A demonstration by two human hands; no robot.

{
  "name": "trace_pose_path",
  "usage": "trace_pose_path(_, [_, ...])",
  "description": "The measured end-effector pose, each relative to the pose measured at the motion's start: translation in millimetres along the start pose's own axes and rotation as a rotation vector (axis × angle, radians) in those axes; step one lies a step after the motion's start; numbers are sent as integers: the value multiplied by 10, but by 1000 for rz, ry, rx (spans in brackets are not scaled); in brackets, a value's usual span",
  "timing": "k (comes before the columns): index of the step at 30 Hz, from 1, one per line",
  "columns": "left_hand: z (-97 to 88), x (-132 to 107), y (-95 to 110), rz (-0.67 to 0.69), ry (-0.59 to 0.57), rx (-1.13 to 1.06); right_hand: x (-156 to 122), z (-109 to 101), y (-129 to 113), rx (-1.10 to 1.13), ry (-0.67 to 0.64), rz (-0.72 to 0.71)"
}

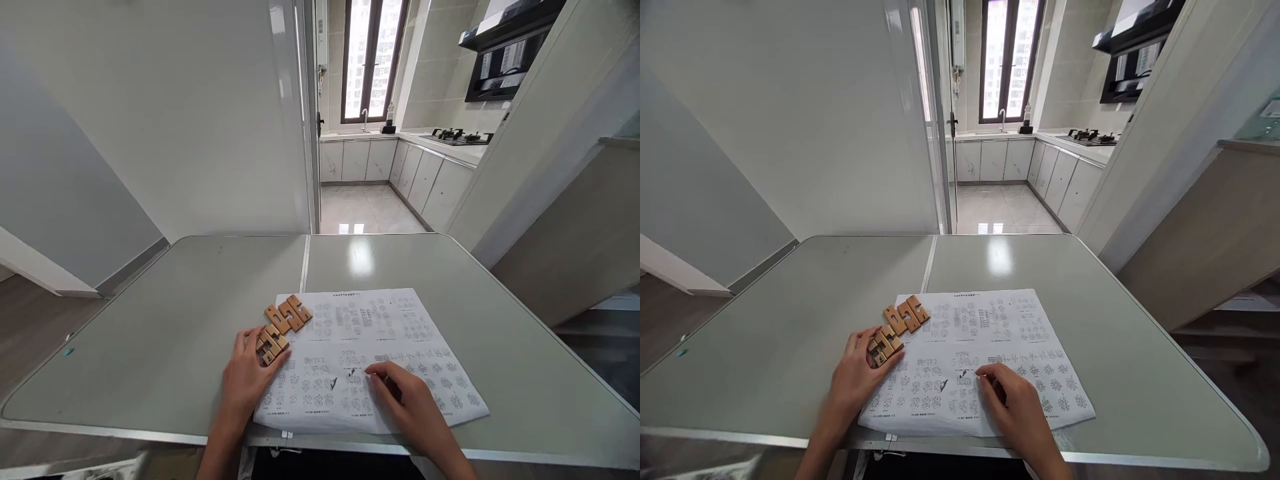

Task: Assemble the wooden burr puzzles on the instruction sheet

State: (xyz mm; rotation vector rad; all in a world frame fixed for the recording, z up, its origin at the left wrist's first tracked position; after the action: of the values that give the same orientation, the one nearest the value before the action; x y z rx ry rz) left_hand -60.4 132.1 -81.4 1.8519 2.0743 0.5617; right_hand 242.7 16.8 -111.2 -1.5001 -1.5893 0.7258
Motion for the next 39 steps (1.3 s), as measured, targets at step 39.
trace_pose_path(39, [-259, -289, -386, 66, 67, -305, -44, -151, 191, 121, 156, -57])
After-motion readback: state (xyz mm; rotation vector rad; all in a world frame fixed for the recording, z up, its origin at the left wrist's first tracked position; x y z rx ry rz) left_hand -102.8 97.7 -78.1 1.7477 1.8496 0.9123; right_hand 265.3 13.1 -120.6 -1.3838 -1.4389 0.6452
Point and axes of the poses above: each hand's wrist, its own x-axis towards the middle knuckle, its own z-axis out of the palm, y = z × x, the point moved 3 cm from there along x, towards the middle knuckle, and after that the axes turned 7 degrees about -z, right-handed, at the moved point
